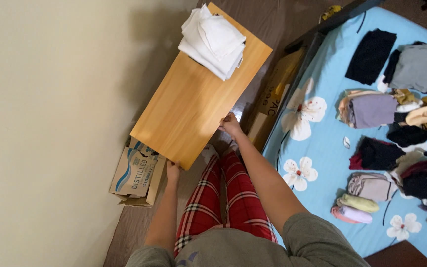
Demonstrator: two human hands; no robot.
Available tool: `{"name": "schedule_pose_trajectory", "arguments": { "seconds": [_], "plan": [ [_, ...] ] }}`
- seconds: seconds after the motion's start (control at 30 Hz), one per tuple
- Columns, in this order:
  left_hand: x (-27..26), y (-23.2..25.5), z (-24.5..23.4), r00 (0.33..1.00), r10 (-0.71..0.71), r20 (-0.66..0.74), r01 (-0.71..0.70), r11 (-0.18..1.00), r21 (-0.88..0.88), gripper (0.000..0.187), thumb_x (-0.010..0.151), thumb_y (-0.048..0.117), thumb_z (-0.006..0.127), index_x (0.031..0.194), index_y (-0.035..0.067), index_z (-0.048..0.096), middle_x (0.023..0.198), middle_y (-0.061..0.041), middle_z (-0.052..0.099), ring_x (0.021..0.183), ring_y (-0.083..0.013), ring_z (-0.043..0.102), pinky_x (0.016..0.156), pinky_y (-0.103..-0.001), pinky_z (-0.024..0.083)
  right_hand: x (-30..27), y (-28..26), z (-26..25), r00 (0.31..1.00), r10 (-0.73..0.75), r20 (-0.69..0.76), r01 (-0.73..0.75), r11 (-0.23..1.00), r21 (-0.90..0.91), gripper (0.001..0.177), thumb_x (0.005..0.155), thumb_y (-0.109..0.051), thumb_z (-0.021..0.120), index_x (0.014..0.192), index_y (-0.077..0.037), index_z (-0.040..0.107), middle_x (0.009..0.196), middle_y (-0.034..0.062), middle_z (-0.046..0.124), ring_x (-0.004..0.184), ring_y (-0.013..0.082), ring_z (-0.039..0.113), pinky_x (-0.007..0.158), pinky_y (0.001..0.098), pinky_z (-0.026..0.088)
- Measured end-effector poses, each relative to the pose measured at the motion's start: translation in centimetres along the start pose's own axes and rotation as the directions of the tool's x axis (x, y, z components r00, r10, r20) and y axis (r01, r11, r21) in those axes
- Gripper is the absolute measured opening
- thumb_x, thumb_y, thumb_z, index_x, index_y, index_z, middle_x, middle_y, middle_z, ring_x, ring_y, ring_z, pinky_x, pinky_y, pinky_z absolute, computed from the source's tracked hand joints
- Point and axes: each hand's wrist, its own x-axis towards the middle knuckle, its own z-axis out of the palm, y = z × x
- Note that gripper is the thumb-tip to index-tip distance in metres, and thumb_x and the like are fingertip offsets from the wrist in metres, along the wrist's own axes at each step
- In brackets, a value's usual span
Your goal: Folding small items of clothing and organizing them into stacks on a bed.
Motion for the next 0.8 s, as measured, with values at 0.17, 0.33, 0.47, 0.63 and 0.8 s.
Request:
{"name": "schedule_pose_trajectory", "arguments": {
  "seconds": [0.17,0.33,0.47,0.63,0.8],
  "plan": [
    [-0.7,-2.8,-1.2,0.997,-0.037,0.070,0.035,0.999,0.028,0.052,0.102,0.014,0.052,0.148,-0.004,0.038,0.140,-0.023,0.055,0.117,-0.0330,0.064,0.096,-0.046,0.056,-3.8,1.3,0.3,0.998,-0.022,-0.059,0.017,0.997,-0.079,0.049,0.093,0.002,0.064,0.135,-0.009,0.042,0.109,0.0077,0.056,0.100,0.0208,0.066,0.088,0.0371,0.064],
    [-1.7,-2.4,-1.6,0.997,-0.014,0.078,0.002,0.988,0.155,0.052,0.105,0.018,0.050,0.150,-0.004,0.038,0.141,-0.022,0.056,0.119,-0.0324,0.063,0.099,-0.043,0.052,-5.1,3.6,-0.3,0.992,-0.081,-0.093,0.077,0.996,-0.041,0.051,0.094,0.002,0.065,0.138,-0.005,0.042,0.115,0.0088,0.056,0.102,0.0195,0.064,0.085,0.0354,0.064],
    [-1.6,-3.3,-0.6,0.996,-0.048,0.080,0.042,0.996,0.078,0.050,0.105,0.017,0.049,0.147,-0.008,0.038,0.139,-0.024,0.056,0.117,-0.0352,0.065,0.096,-0.047,0.056,-5.7,3.5,-1.1,0.991,-0.047,-0.123,0.041,0.998,-0.049,0.057,0.092,0.003,0.063,0.142,-0.005,0.038,0.115,0.0105,0.057,0.103,0.0198,0.065,0.087,0.0334,0.064],
    [-4.4,-2.4,0.5,0.994,-0.104,0.022,0.100,0.985,0.139,0.048,0.105,0.017,0.047,0.147,-0.004,0.037,0.139,-0.021,0.054,0.119,-0.0330,0.063,0.098,-0.046,0.054,-6.4,3.8,-2.5,0.994,-0.039,-0.099,0.033,0.998,-0.062,0.052,0.094,0.001,0.064,0.140,-0.002,0.041,0.115,0.0097,0.054,0.104,0.0214,0.062,0.089,0.0353,0.064],
    [-5.0,-2.4,0.8,0.994,-0.110,-0.024,0.113,0.971,0.209,0.043,0.107,0.019,0.048,0.143,-0.004,0.046,0.135,-0.022,0.060,0.114,-0.0329,0.063,0.095,-0.045,0.052,-8.4,2.8,-3.0,0.999,0.010,-0.044,-0.014,0.996,-0.083,0.056,0.095,-0.002,0.062,0.143,-0.006,0.033,0.114,0.0099,0.054,0.104,0.0209,0.061,0.092,0.0347,0.063]
  ]
}}
